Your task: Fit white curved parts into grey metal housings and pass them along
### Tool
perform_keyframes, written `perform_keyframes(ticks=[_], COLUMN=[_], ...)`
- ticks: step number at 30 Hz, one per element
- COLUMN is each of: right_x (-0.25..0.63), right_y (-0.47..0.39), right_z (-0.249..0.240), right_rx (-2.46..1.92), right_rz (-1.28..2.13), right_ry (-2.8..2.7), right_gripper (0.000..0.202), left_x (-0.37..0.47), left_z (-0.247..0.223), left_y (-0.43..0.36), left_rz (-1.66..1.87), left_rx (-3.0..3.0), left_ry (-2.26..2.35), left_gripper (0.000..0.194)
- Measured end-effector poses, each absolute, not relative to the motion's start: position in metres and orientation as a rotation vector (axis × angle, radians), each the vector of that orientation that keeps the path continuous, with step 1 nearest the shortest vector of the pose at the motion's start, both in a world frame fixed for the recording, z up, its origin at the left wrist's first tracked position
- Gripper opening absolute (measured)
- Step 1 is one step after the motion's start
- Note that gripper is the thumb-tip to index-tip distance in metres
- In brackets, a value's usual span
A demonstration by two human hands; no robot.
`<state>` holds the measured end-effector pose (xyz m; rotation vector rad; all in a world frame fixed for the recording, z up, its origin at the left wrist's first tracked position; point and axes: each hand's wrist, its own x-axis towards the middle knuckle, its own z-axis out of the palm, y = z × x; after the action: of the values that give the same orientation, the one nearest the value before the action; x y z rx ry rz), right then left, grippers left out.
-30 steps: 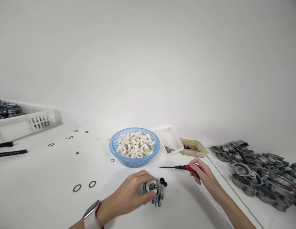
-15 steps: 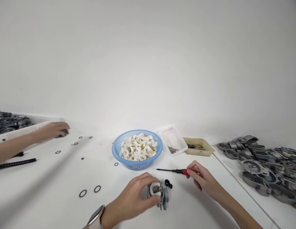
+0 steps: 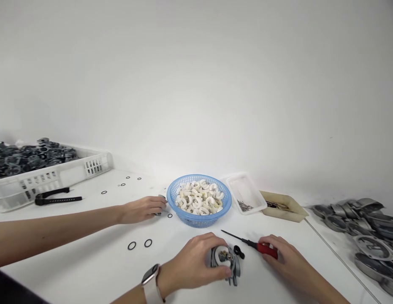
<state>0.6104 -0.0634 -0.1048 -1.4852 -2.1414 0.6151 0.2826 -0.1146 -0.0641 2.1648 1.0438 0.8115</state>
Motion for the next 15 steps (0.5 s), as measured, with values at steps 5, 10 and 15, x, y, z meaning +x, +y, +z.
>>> perform_keyframes(ticks=[5, 10, 15], right_x=[0.6131, 0.6151, 0.6161], right_y=[-0.0600, -0.0597, -0.0576], right_z=[-0.1090, -0.1116, -0.1147], right_rx=[-1.486, -1.558, -1.596], right_rz=[0.598, 0.564, 0.467], right_ry=[-2.198, -2.228, -2.241], right_gripper=[0.029, 0.036, 0.037], left_x=[0.2801, 0.2801, 0.2810], left_z=[-0.0652, -0.0668, -0.0684], left_y=[-0.1141, -0.1132, -0.1131], left_rz=[0.816, 0.801, 0.785], left_rx=[2.149, 2.170, 2.193], left_ry=[1.107, 1.093, 1.102], left_gripper=[0.059, 0.063, 0.062])
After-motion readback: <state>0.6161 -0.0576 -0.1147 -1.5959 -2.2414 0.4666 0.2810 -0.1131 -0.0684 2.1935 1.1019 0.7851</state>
